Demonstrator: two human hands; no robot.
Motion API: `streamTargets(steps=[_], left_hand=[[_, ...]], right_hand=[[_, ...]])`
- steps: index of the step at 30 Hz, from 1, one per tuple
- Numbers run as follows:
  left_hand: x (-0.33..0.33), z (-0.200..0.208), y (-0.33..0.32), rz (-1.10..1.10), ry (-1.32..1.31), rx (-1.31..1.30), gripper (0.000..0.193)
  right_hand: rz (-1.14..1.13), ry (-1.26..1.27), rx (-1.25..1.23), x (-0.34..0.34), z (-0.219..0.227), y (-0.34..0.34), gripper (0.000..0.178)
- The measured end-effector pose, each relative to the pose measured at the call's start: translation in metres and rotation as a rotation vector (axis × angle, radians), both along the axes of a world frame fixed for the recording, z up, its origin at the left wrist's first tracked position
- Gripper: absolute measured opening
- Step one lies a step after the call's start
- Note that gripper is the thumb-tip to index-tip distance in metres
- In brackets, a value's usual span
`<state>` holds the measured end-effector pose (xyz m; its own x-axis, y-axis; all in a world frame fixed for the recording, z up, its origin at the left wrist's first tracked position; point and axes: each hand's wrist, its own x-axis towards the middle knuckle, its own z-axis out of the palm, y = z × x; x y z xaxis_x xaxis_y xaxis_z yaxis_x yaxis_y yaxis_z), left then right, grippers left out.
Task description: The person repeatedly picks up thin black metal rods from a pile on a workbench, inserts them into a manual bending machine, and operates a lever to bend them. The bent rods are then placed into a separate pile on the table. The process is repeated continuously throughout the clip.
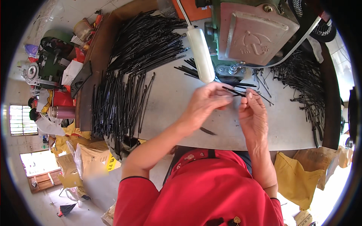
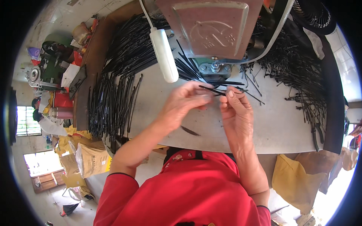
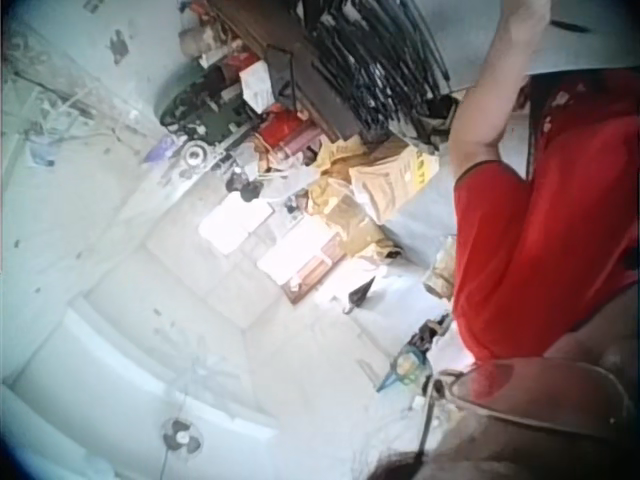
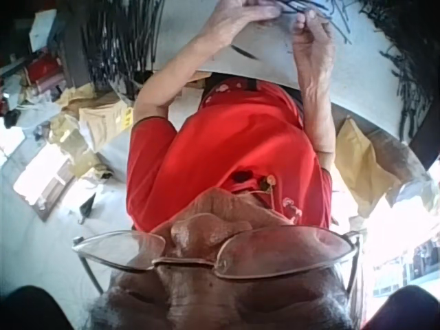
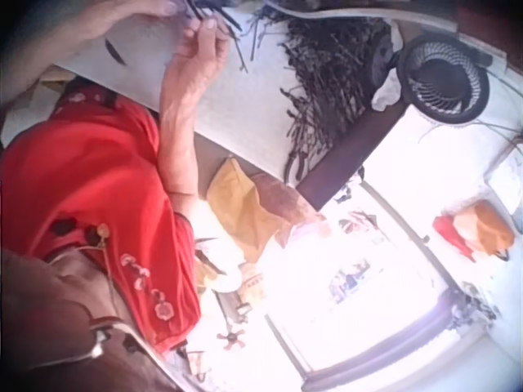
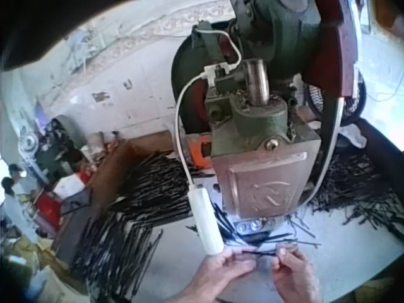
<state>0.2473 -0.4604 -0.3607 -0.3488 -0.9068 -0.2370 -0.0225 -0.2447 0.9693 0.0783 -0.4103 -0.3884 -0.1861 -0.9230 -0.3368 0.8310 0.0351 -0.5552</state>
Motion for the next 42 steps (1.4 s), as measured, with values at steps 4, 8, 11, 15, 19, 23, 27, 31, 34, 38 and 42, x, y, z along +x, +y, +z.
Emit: streamTargets(steps=[4,8,11,15,19,23,27,31,34,38,42], left_hand=[[0.078,0.007,-0.05,0.403,-0.682,-0.755,0.014],[0.152,-0.008,-0.101,0.516,-1.297,-1.062,0.014],[0.169,-0.013,-0.12,0.369,-1.202,-1.163,0.013],[0.126,0.001,-0.118,0.513,-0.699,-1.202,0.013],[0.064,0.014,-0.099,0.189,-0.877,-1.477,0.016],[-0.003,0.02,-0.046,0.098,-0.263,-0.287,0.02],[-0.03,-0.003,-0.031,0.196,0.187,0.051,0.025],[-0.039,-0.016,-0.025,0.285,0.32,0.097,0.027],[-0.04,-0.017,-0.025,0.319,0.312,0.1,0.028],[-0.04,-0.016,-0.025,0.298,0.313,0.101,0.028],[-0.039,-0.015,-0.026,0.269,0.312,0.107,0.028]], right_hand=[[0.148,0.865,0.105,-0.027,0.037,0.013,0.023],[0.167,1.931,-0.41,-0.018,0.048,0.035,0.057],[0.14,1.981,-0.665,-0.015,0.032,0.042,0.063],[0.095,1.831,-0.817,-0.019,0.001,0.034,0.036],[0.257,1.627,-0.36,-0.02,0.018,0.014,0.016],[0.402,0.88,0.057,-0.024,0.047,-0.021,0.023],[0.363,0.701,0.012,-0.018,0.032,-0.038,0.025],[0.34,0.667,0.028,-0.008,0.022,-0.045,0.027],[0.293,0.699,0.017,-0.008,0.021,-0.046,0.026],[0.293,0.728,-0.025,-0.006,0.024,-0.044,0.025],[0.291,0.716,-0.014,-0.005,0.027,-0.044,0.025]])
